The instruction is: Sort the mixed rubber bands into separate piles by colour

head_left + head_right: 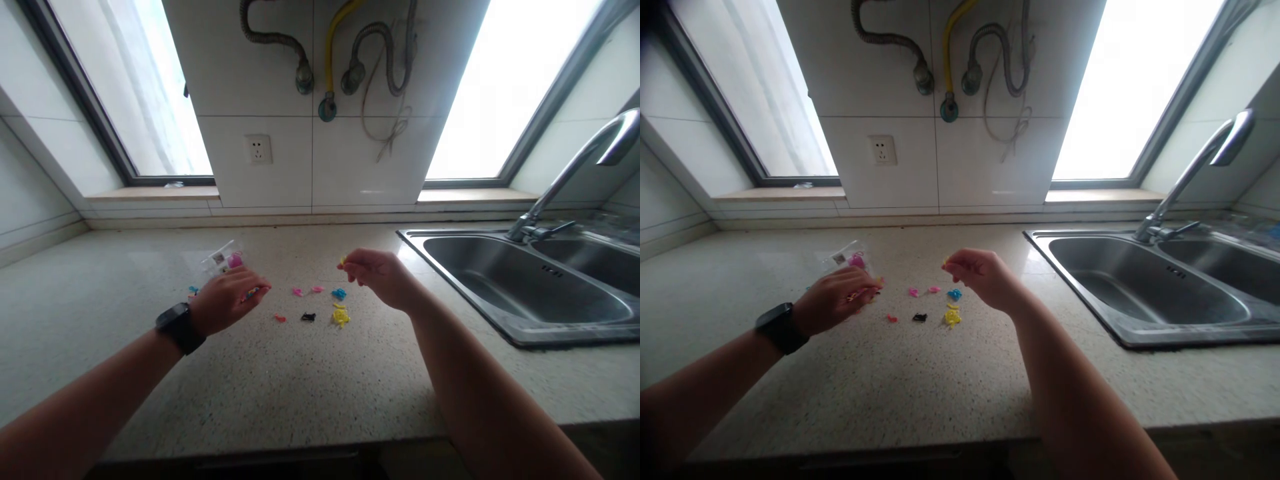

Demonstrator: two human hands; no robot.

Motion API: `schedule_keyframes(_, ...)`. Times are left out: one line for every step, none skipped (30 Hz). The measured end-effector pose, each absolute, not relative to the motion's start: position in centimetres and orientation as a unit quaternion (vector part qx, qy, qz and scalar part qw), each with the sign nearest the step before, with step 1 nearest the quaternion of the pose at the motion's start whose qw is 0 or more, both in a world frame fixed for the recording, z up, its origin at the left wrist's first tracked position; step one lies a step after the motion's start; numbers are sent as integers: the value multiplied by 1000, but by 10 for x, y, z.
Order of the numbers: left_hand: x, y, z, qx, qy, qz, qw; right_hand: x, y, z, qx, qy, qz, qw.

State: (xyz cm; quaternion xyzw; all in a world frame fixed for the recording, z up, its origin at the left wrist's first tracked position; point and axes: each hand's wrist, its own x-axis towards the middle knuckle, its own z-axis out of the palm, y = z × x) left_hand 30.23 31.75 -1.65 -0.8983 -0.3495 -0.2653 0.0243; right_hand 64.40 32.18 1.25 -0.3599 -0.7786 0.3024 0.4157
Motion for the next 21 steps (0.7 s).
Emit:
schedule_keyframes(293,315,-20,-891,-361,-272,39,646,323,11,-368,-810,273,366)
schedule_keyframes(284,314,-23,-885,-368,-280,51,647,324,9,-375,-839,237,316)
schedule_keyframes(275,313,-26,-878,-380,-285,60,649,324,7,-380,-860,204,271)
schedule_keyframes(268,314,-29,-867,-394,-296,73,649,325,6,-386,-874,180,233)
schedule_keyframes(261,315,-31,-860,-406,-298,83,649,325,5,-391,-882,168,204)
schedule_keyframes(255,316,-32,-855,-412,-300,93,649,325,4,-396,-885,168,181)
schedule_keyframes(251,318,-34,-852,-416,-300,102,649,324,4,-399,-885,174,162)
schedule_keyframes(247,320,-35,-852,-417,-297,109,648,323,4,-402,-886,182,144)
schedule_keyframes(244,322,-35,-852,-417,-294,115,648,323,4,-406,-886,186,128)
schedule_keyframes(242,324,-36,-853,-418,-290,118,648,322,4,-409,-886,187,112)
schedule_keyframes(241,325,-37,-853,-419,-287,119,648,322,4,-411,-887,184,98)
schedule_keyframes(240,326,-38,-854,-420,-285,118,648,322,4,-413,-889,180,84)
schedule_keyframes(240,326,-38,-854,-420,-285,116,648,322,4,-415,-890,175,73)
schedule_keyframes(241,326,-37,-854,-421,-287,109,648,323,3,-414,-892,170,68)
schedule_keyframes(243,326,-36,-850,-425,-294,100,647,324,3,-413,-893,165,69)
schedule_keyframes(244,325,-34,-844,-433,-305,86,647,325,2,-414,-893,161,76)
schedule_keyframes(246,325,-31,-835,-445,-317,67,647,325,2,-416,-891,157,89)
schedule_keyframes(248,324,-27,-819,-462,-337,46,646,326,1,-417,-890,154,105)
schedule_keyframes(249,324,-24,-806,-474,-353,21,645,327,0,-418,-888,150,123)
schedule_keyframes(249,325,-20,-796,-483,-364,-4,644,328,-1,-417,-886,145,139)
schedule_keyframes(249,326,-17,-786,-490,-376,-20,644,329,-2,-415,-886,139,152)
